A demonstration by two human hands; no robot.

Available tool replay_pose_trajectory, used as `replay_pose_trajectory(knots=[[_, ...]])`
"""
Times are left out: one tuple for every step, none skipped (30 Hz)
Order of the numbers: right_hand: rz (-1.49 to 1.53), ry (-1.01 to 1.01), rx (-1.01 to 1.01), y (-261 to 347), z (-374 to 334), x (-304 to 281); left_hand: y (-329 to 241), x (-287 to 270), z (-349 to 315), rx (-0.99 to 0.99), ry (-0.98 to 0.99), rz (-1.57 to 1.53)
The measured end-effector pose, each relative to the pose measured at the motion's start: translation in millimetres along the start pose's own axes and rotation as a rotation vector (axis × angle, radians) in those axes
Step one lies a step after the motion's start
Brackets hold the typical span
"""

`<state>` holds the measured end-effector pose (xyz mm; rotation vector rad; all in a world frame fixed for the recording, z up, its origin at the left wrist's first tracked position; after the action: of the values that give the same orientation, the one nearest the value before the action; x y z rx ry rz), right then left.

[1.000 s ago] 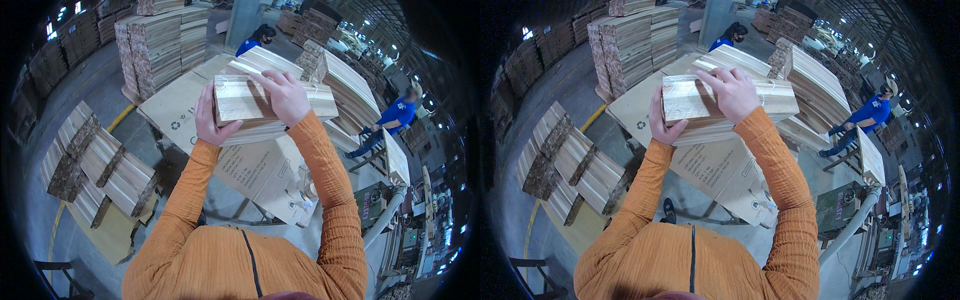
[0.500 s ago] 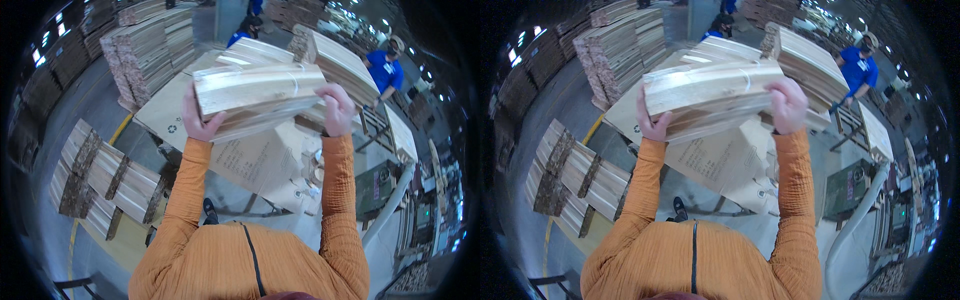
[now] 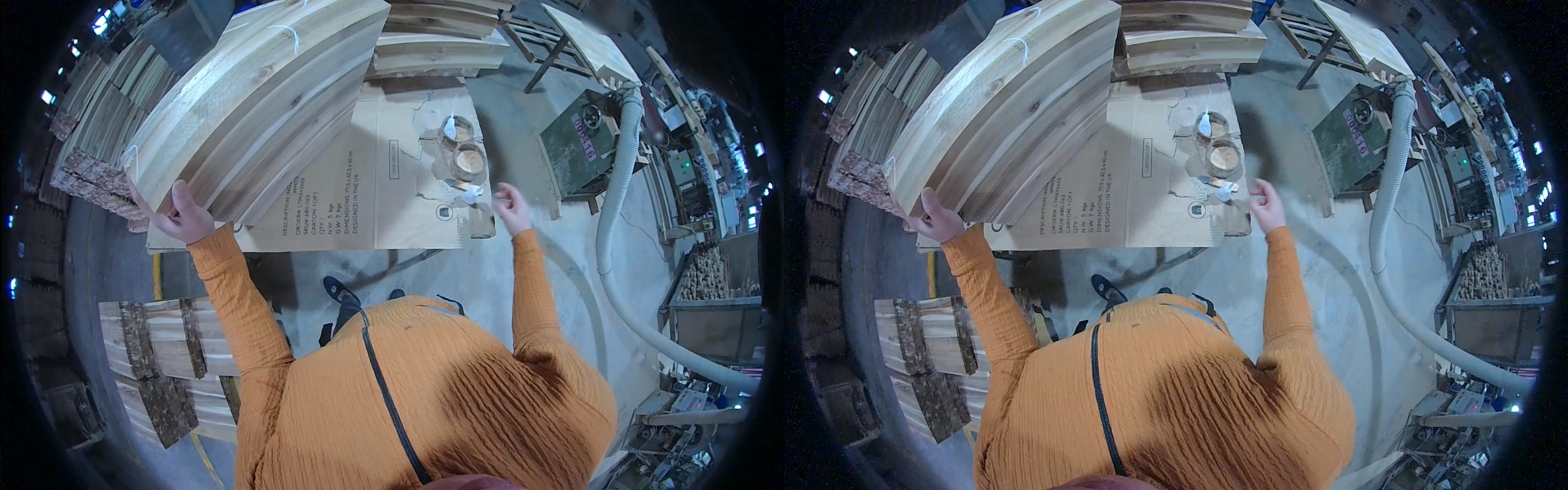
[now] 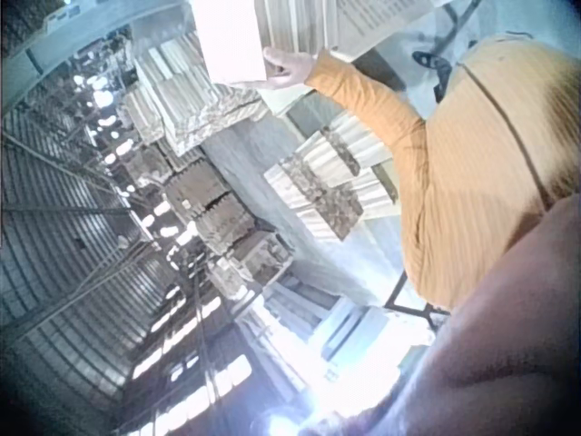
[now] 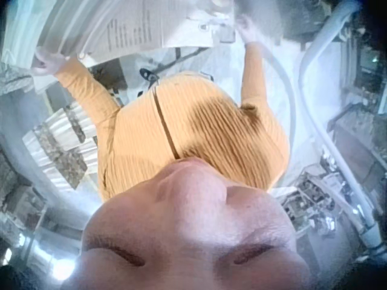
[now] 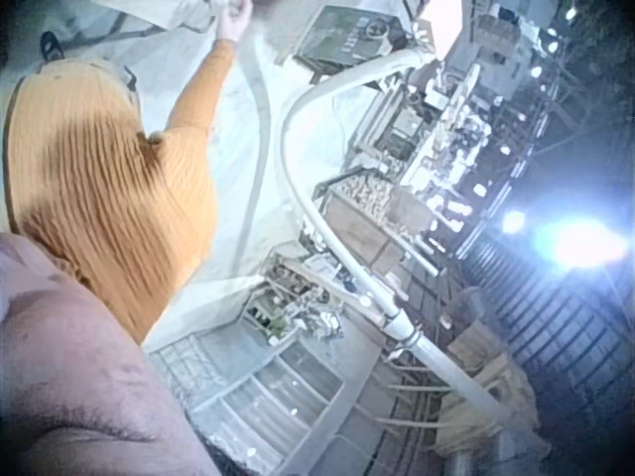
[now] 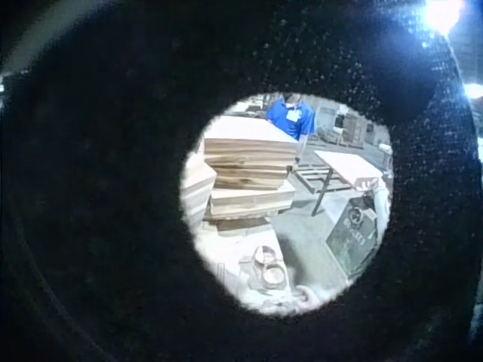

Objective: The person picks up wooden planks from a stack, applies a white substance from a small bottle into grooves and holes on the plank, and places the plank back on the stack. The process is repeated for several planks.

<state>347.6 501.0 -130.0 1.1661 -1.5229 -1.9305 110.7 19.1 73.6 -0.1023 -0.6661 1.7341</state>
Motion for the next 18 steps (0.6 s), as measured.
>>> replay_pose_trajectory(knots=[[-0.113, 0.040, -0.046, -5, -5, 13, 2, -2, 0, -0.014, 0.005, 0.003], [-0.120, 0.029, 0.002, 0, -9, 27, 6, -8, -1, -0.023, 0.010, 0.015], [-0.129, 0.019, 0.048, 13, -14, 41, 8, -14, -3, -0.032, 0.014, 0.029], [-0.150, -0.004, 0.087, 18, -15, 45, 11, -15, -4, -0.043, 0.019, -0.001], [-0.251, -0.034, 0.027, 11, -14, 47, 13, -16, -3, -0.051, 0.025, -0.029], [-0.349, -0.062, -0.036, 11, -12, 52, 14, -19, -2, -0.056, 0.031, -0.054], [-0.448, -0.091, -0.104, 7, -8, 56, 14, -19, -2, -0.085, 0.039, -0.031], [-0.422, -0.069, -0.052, 8, -8, 58, 13, -21, -4, -0.106, 0.034, 0.006], [-0.410, -0.111, -0.089, 10, -10, 63, 16, -25, -6, -0.105, 0.044, 0.032], [-0.401, -0.157, -0.135, 6, -8, 61, 19, -28, -7, -0.106, 0.050, 0.048], [-0.281, -0.165, -0.129, 6, -5, 60, 19, -31, -6, -0.068, 0.060, 0.077], [-0.163, -0.174, -0.123, 10, 2, 59, 21, -31, -5, -0.031, 0.070, 0.097], [-0.054, -0.177, -0.142, 19, 14, 55, 15, -20, -4, 0.013, 0.076, 0.100], [0.059, -0.173, -0.154, 35, 26, 52, 7, -8, -3, 0.062, 0.081, 0.106], [0.208, -0.118, -0.161, 75, 34, 59, -4, -3, 0, 0.110, 0.102, 0.107], [0.359, -0.007, -0.319, 118, 47, 67, -14, -2, 4, 0.098, 0.113, 0.131], [0.413, 0.074, -0.361, 162, 55, 75, -19, -4, 6, 0.081, 0.127, 0.151], [0.418, 0.130, -0.439, 210, 57, 86, -20, -8, 9, 0.081, 0.124, 0.173]])
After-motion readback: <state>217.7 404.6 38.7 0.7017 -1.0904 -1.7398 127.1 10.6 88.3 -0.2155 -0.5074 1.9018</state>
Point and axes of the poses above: each hand's wrist, its own z-axis towards the middle knuckle, its own x-axis out of the palm, y = z × x, the point moved 1 cm from there along z, towards the middle knuckle, and after that the axes turned 3 degrees about x, right-handed, at the moved point
